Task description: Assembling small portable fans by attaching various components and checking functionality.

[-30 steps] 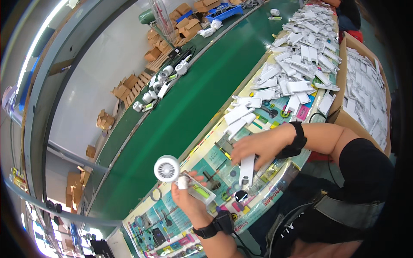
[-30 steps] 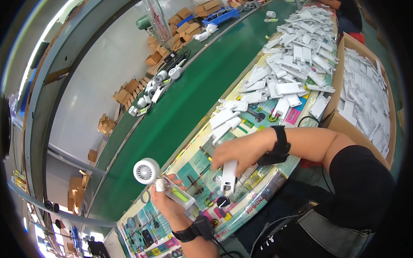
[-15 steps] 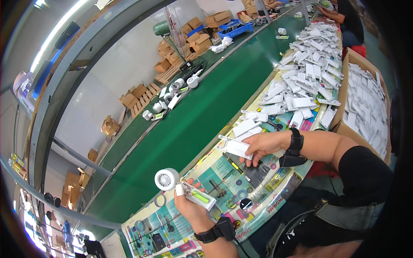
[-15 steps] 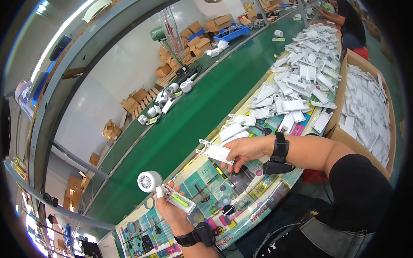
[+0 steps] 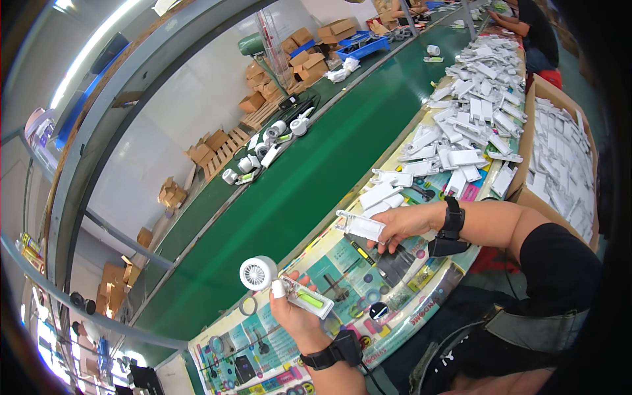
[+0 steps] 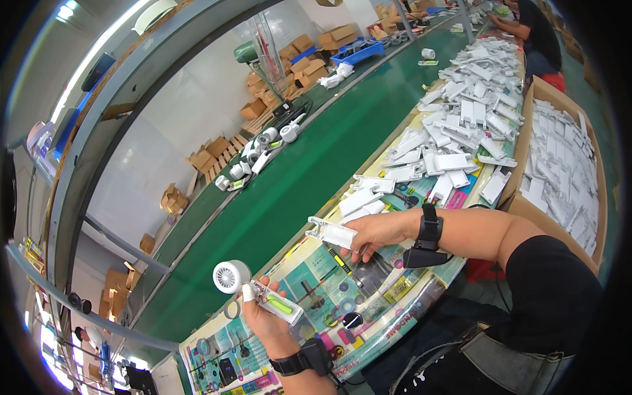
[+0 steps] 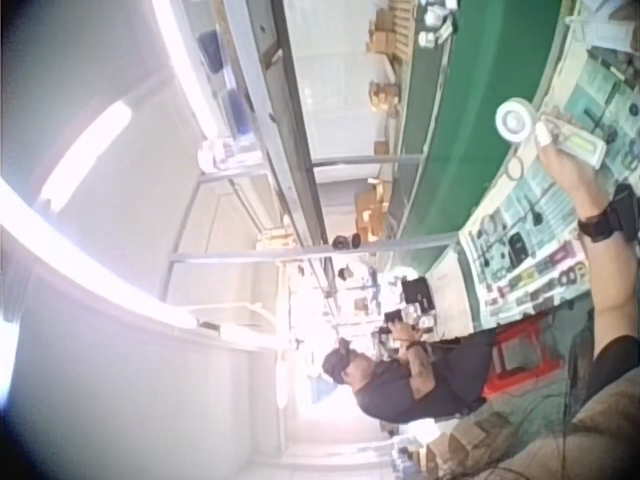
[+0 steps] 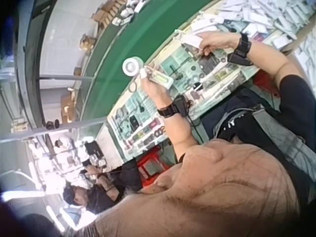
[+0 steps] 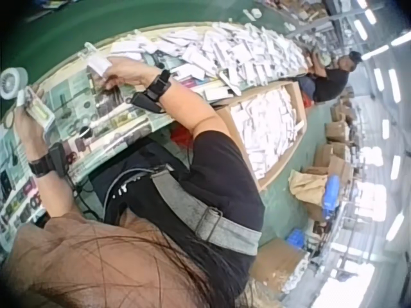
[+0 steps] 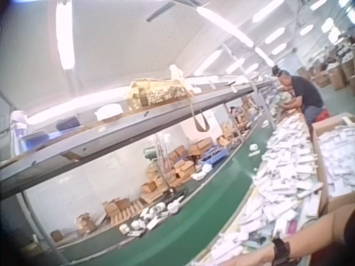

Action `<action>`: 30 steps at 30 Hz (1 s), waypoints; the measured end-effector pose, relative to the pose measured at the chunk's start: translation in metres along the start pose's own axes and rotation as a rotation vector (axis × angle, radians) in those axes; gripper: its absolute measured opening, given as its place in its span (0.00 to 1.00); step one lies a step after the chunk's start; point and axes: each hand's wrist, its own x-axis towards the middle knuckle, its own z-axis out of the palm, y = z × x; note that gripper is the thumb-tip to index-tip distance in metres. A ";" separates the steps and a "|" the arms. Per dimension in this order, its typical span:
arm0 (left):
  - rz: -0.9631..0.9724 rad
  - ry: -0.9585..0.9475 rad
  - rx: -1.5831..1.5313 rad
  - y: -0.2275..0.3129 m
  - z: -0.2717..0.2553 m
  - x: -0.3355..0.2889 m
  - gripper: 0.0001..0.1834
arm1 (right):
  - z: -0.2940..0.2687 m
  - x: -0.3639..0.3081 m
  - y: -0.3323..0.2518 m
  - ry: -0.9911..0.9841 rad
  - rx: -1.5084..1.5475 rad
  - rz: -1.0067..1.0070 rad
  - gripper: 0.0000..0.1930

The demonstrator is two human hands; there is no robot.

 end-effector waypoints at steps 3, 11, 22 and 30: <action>0.027 -0.014 0.007 0.003 0.002 -0.002 0.17 | 0.002 0.009 0.002 -0.020 -0.016 0.033 0.18; 0.070 -0.056 -0.087 0.008 0.004 -0.006 0.18 | 0.009 0.031 -0.006 -0.171 0.157 0.080 0.16; 0.148 -0.138 -0.136 0.018 -0.005 -0.010 0.20 | 0.031 0.049 -0.012 -0.227 0.071 0.130 0.19; 0.165 -0.165 -0.123 0.020 -0.001 -0.019 0.20 | 0.091 0.104 0.009 -0.396 -0.387 0.097 0.13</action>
